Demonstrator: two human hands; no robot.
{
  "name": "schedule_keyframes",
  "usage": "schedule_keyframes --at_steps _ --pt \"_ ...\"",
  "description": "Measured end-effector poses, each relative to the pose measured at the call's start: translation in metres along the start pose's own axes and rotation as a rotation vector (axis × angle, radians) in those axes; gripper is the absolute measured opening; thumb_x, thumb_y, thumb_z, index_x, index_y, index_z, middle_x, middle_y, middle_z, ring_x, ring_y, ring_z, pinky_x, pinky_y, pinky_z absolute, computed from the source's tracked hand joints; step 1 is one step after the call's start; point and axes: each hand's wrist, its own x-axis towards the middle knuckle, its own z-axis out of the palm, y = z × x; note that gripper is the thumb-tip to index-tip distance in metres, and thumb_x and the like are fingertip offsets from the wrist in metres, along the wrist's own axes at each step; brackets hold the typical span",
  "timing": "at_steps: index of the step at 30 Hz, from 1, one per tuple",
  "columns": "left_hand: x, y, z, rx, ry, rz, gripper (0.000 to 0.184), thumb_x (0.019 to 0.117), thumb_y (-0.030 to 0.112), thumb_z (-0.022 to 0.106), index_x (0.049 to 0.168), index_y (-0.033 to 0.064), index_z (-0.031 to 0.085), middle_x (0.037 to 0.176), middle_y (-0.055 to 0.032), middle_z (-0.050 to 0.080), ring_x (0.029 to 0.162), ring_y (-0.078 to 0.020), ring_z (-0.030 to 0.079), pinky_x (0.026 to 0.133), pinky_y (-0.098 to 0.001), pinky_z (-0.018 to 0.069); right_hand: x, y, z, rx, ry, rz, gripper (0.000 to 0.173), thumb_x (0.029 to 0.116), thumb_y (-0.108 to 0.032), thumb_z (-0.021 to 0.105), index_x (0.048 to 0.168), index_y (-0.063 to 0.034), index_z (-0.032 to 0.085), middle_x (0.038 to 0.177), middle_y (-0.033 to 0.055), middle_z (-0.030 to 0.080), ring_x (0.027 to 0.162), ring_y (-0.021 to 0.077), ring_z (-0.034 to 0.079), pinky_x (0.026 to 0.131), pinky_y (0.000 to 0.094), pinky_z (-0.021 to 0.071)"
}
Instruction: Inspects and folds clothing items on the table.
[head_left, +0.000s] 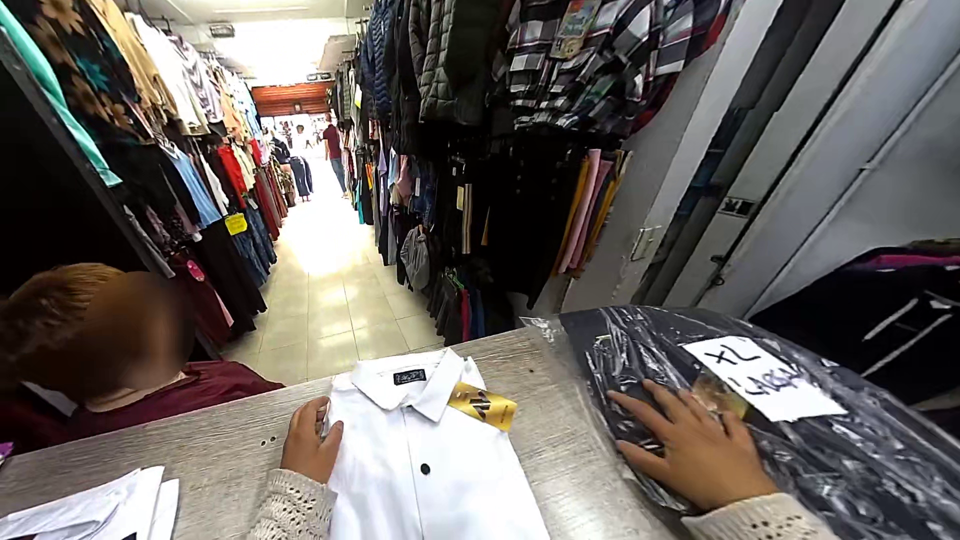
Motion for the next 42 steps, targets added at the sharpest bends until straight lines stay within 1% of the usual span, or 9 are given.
schedule_keyframes --at_steps 5,8,12,14,17,21,28,37,42 --pt "0.000 0.003 -0.002 -0.014 -0.025 -0.037 0.047 0.0976 0.004 0.060 0.141 -0.0090 0.049 0.143 -0.0291 0.052 0.127 -0.0345 0.058 0.107 -0.0407 0.0469 0.005 0.048 -0.008 -0.047 -0.079 -0.043 0.069 0.0771 -0.040 0.085 0.142 -0.0338 0.062 0.159 0.0217 0.041 0.146 0.0528 0.031 0.110 0.0810 0.0146" --pt "0.001 0.006 -0.003 -0.001 -0.035 -0.034 0.046 0.0979 0.004 0.059 0.140 -0.0102 0.049 0.142 -0.0298 0.052 0.130 -0.0353 0.056 0.110 -0.0405 0.0446 0.005 0.006 -0.025 0.032 -0.071 -0.065 0.051 0.0813 -0.025 0.086 0.130 -0.0162 0.072 0.154 0.0294 0.043 0.144 0.0592 0.029 0.106 0.0855 0.0161" --pt "0.009 0.013 0.003 0.072 -0.052 -0.043 0.046 0.0983 0.007 0.060 0.139 -0.0107 0.051 0.142 -0.0298 0.052 0.132 -0.0351 0.055 0.112 -0.0403 0.0421 0.022 -0.084 -0.009 0.328 -0.126 -0.163 0.028 0.0981 -0.017 0.064 0.118 0.0001 0.071 0.118 0.0229 0.069 0.106 0.0388 0.068 0.092 0.0570 0.0542" --pt "0.015 0.020 0.002 0.127 -0.066 -0.081 0.045 0.0992 0.011 0.061 0.138 -0.0103 0.053 0.142 -0.0284 0.053 0.131 -0.0339 0.055 0.112 -0.0391 0.0413 0.043 -0.125 0.005 0.485 -0.358 -0.069 0.033 0.1044 -0.022 0.054 0.121 0.0038 0.067 0.107 0.0232 0.071 0.098 0.0357 0.070 0.091 0.0541 0.0528" --pt "0.034 0.022 0.001 0.177 -0.081 -0.107 0.043 0.0994 0.015 0.063 0.134 -0.0102 0.056 0.136 -0.0281 0.057 0.127 -0.0345 0.058 0.110 -0.0420 0.0425 0.079 -0.153 0.025 0.714 -0.391 -0.004 0.028 0.1020 -0.012 0.057 0.121 0.0065 0.067 0.114 0.0248 0.069 0.110 0.0351 0.066 0.101 0.0537 0.0475" --pt "0.063 -0.010 0.009 0.085 0.031 -0.102 0.032 0.0985 0.015 0.067 0.123 -0.0066 0.064 0.120 -0.0262 0.066 0.114 -0.0384 0.064 0.103 -0.0536 0.0462 0.109 -0.171 0.054 0.994 -0.274 0.099 0.029 0.1041 -0.026 0.059 0.102 0.0002 0.071 0.087 0.0145 0.068 0.082 0.0245 0.065 0.080 0.0496 0.0509" --pt "0.073 -0.019 0.005 -0.179 0.268 -0.105 0.024 0.0954 0.011 0.071 0.113 -0.0049 0.066 0.105 -0.0221 0.071 0.097 -0.0317 0.068 0.091 -0.0535 0.0517 0.119 -0.163 0.060 1.123 -0.284 0.008 0.023 0.0992 -0.019 0.067 0.118 -0.0064 0.072 0.106 0.0087 0.073 0.092 0.0149 0.069 0.084 0.0387 0.0570" --pt "0.076 -0.019 -0.004 -0.544 -0.053 -0.295 0.034 0.1035 0.019 0.060 0.128 -0.0037 0.054 0.099 -0.0137 0.067 0.080 -0.0148 0.066 0.076 -0.0347 0.0569 0.121 -0.166 0.049 1.128 -0.455 -0.001 0.029 0.0936 -0.001 0.068 0.122 -0.0010 0.066 0.095 0.0073 0.073 0.080 0.0088 0.067 0.076 0.0284 0.0564" --pt "0.064 -0.007 -0.005 -0.675 -0.141 -0.271 0.016 0.1047 0.008 0.052 0.114 -0.0023 0.060 0.086 -0.0079 0.070 0.073 -0.0112 0.069 0.071 -0.0292 0.0597 0.116 -0.168 0.048 1.280 -0.397 0.035 0.016 0.0949 0.002 0.061 0.110 -0.0007 0.066 0.086 0.0051 0.068 0.072 0.0076 0.063 0.069 0.0255 0.0542"
